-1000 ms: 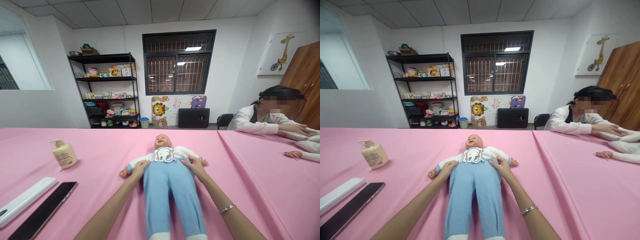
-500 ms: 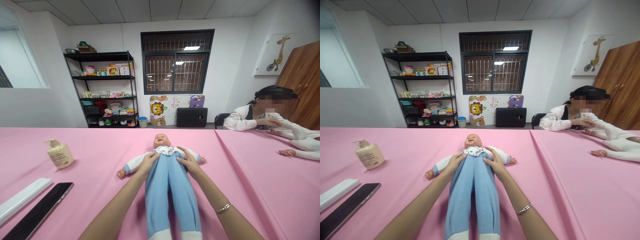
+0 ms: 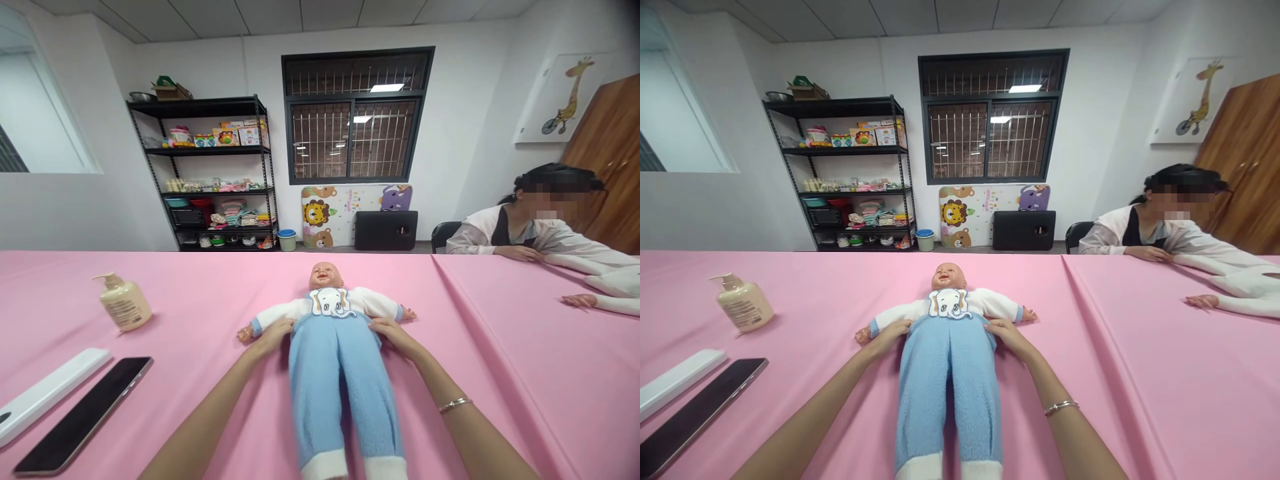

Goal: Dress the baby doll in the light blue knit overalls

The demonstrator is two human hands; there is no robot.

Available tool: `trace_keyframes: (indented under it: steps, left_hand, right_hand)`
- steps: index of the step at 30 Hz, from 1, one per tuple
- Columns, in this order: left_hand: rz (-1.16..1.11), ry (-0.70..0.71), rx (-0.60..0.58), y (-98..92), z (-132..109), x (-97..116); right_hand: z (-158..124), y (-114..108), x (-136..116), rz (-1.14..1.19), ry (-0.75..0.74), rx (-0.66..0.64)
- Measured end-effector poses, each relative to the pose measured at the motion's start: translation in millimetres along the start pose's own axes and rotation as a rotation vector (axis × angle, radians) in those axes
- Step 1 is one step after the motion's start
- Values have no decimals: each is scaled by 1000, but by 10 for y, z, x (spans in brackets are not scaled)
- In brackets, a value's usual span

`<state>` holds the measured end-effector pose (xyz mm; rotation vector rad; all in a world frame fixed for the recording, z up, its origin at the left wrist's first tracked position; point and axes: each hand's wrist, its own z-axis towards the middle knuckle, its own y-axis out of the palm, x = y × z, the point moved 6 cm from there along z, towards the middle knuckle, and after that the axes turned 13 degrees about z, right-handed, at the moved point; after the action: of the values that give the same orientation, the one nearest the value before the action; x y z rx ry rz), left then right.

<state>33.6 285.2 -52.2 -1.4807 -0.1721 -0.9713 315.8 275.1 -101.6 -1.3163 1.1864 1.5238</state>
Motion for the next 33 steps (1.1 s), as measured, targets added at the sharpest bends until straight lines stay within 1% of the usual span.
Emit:
trace_keyframes:
  steps: [2, 3, 4, 6, 8, 11, 13, 15, 16, 17, 18, 20, 21, 22, 23, 24, 25, 26, 27, 28, 29, 30, 31, 33]
  left_hand:
    - [-43, 38, -75, 33, -17, -18]
    - [-39, 58, -77, 48, -14, -31]
    - [-15, 69, -34, 47, 0, -54]
    - [69, 60, 142, 4, 40, -128]
    - [149, 9, 310, -43, 68, -227]
    - [163, -78, 444, -97, 60, -357]
    - [131, -118, 496, -139, 11, -403]
    - [113, -144, 515, -165, -49, -411]
    - [115, -151, 504, -164, -71, -404]
    - [118, -154, 478, -152, -85, -395]
    - [126, -154, 445, -132, -90, -382]
    - [164, -133, 385, -87, -81, -350]
    - [196, -119, 365, -68, -72, -334]
    - [234, -103, 351, -53, -61, -319]
    - [272, -88, 347, -44, -52, -309]
    - [299, -77, 342, -36, -44, -302]
    - [311, -72, 337, -29, -38, -303]
    - [314, -74, 333, -24, -35, -310]
    - [311, -82, 334, -23, -35, -319]
    - [307, -88, 338, -24, -38, -326]
    - [303, -95, 343, -26, -42, -332]
    - [302, -99, 347, -27, -45, -334]
    - [302, -100, 347, -27, -47, -332]
    - [306, -103, 338, -22, -45, -324]
  right_hand:
    - [-23, -33, -11, 31, 8, -6]
    - [-20, -49, -13, 9, -18, 15]
    - [-9, -57, -12, -38, -62, 45]
    - [19, -38, -2, -159, -174, 121]
    - [37, 8, 18, -255, -266, 212]
    - [41, 63, 39, -306, -307, 329]
    - [43, 75, 46, -231, -299, 351]
    - [60, 74, 65, -109, -274, 324]
    - [68, 67, 68, -76, -269, 317]
    - [71, 54, 59, -88, -274, 330]
    - [63, 38, 27, -141, -295, 372]
    - [-8, 49, -133, -305, -399, 510]
    - [-71, 108, -256, -378, -472, 569]
    - [-150, 214, -397, -433, -546, 601]
    - [-237, 372, -542, -475, -612, 588]
    - [-329, 574, -675, -509, -653, 532]
    - [-408, 827, -771, -533, -649, 395]
    - [-491, 1129, -818, -577, -611, 188]
    - [-596, 1452, -806, -652, -553, -54]
    - [-731, 1742, -763, -757, -522, -255]
    - [-871, 1971, -719, -879, -545, -370]
    - [-990, 2144, -665, -1002, -590, -427]
    - [-1079, 2267, -605, -1132, -639, -433]
    - [-1197, 2424, -486, -1302, -739, -427]
